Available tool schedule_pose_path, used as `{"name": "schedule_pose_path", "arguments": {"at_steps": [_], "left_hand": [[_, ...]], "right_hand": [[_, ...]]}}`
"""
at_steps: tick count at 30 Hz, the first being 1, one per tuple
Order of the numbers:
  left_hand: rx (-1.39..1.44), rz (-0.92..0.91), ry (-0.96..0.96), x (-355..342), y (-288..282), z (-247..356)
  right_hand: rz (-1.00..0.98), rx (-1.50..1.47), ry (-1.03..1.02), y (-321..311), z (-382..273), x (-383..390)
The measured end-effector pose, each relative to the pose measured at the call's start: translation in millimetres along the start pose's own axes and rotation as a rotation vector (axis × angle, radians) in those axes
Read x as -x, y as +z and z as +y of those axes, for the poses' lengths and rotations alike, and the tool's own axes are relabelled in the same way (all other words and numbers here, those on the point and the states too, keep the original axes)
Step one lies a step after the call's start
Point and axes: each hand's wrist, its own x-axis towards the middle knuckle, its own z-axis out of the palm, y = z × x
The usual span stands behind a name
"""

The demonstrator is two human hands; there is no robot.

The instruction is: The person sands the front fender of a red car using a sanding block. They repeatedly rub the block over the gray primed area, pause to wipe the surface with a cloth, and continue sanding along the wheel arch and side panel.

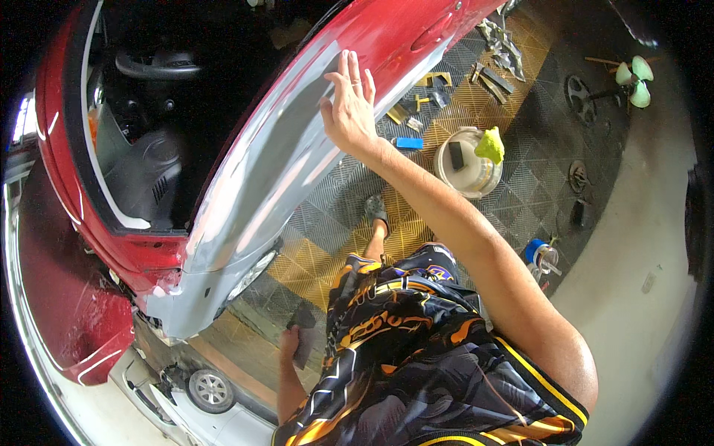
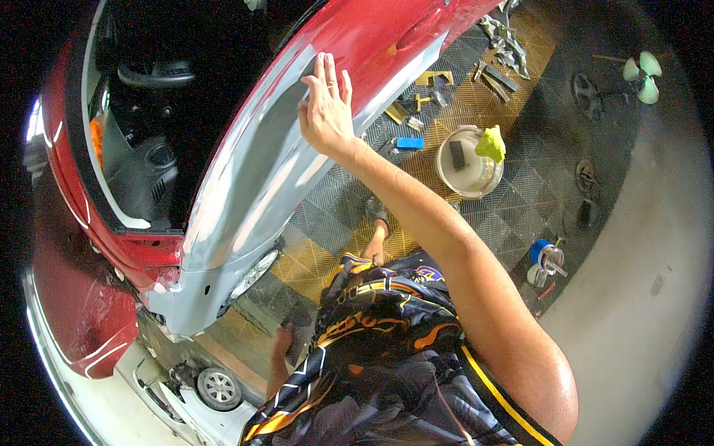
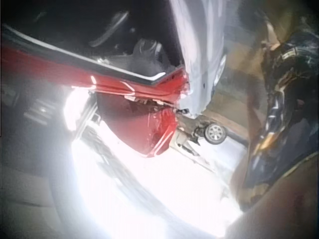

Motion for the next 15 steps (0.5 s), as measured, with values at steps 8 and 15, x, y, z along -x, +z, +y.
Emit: {"name": "schedule_pose_path", "arguments": {"at_steps": [8,15], "left_hand": [[0.043,0.100,0.190,-76,-80,33],[0.065,0.045,0.289,-99,-98,67]], "right_hand": [[0.130,-0.018,0.119,12,-16,8],[-0.079,-0.217,-0.302,12,-28,27]]}}
